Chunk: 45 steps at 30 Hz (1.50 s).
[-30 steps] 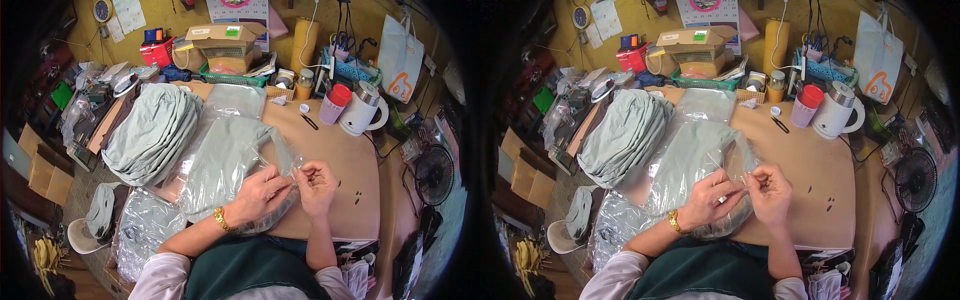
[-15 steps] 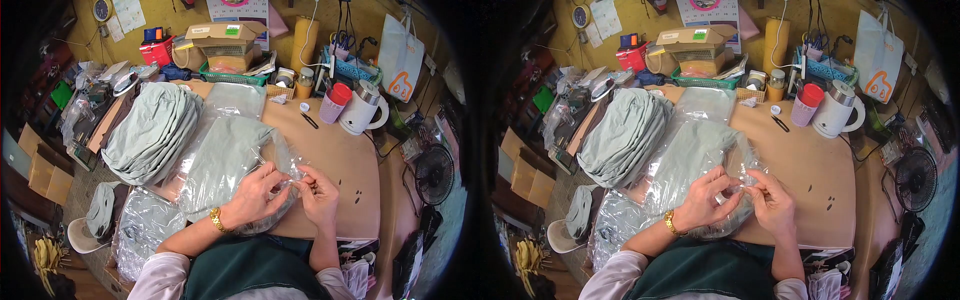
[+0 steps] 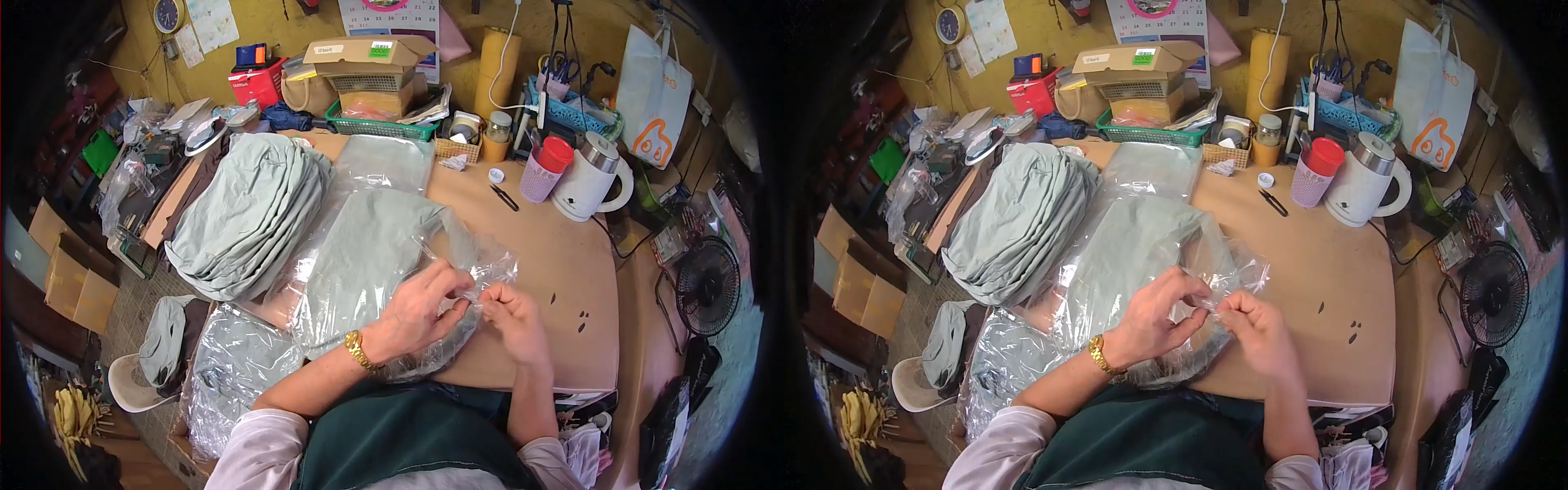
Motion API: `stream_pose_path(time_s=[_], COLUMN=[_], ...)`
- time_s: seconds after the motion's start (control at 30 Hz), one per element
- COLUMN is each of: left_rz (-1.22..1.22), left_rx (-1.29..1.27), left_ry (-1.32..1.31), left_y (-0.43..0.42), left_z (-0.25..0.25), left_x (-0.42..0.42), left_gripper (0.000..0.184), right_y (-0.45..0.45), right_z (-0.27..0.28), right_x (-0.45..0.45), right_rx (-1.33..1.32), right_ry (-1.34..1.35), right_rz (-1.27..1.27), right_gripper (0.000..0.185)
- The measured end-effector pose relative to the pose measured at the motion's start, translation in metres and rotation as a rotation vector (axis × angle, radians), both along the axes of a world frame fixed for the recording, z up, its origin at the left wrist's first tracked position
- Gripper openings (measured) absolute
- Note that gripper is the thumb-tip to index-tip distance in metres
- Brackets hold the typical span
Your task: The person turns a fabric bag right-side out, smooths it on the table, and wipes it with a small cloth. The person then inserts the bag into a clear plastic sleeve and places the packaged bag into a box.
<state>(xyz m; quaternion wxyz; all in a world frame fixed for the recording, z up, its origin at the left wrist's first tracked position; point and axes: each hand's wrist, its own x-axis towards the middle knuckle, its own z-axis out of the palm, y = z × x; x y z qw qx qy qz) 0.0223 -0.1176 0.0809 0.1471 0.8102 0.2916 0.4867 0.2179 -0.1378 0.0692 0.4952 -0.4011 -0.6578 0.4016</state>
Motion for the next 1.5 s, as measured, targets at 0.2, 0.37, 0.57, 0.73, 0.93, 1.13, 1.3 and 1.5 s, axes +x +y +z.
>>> stream_pose_path(time_s=[0.2,0.37,0.57,0.73,0.93,1.13,1.3,1.5], left_rz=[-0.150,-0.224,-0.177,-0.042,0.052,0.182,0.025,-0.370], left_rx=[0.157,0.139,-0.165,-0.003,0.254,0.281,-0.154,-0.236], left_ry=[0.104,-0.038,-0.374,-0.066,-0.019,0.089,0.482,-0.499], left_y=[-0.001,0.014,0.019,0.008,0.016,0.004,0.056,0.098], left_z=[0.012,0.004,0.003,0.021,0.009,0.025,0.030,0.197], left_x=[0.001,-0.001,0.001,0.002,0.002,0.000,0.015,0.027], left_gripper=[0.034,0.018,0.013,0.016,0.017,0.026,0.054,0.019], right_y=[0.006,0.006,0.009,0.014,0.018,0.018,0.035,0.056], right_z=[-0.001,0.001,-0.002,0.004,0.004,0.014,-0.004,-0.116], right_x=[0.008,0.005,-0.001,-0.001,-0.001,0.003,-0.005,0.014], right_rx=[-0.620,-0.441,-0.212,-0.356,-0.178,0.070,0.175,-0.451], right_ry=[0.641,0.458,0.326,0.400,0.302,0.170,0.530,0.813], right_rz=[0.348,0.364,0.173,0.116,0.041,-0.247,-0.297,-0.117], right_gripper=[0.012,0.011,0.011,0.010,0.013,0.017,0.014,0.049])
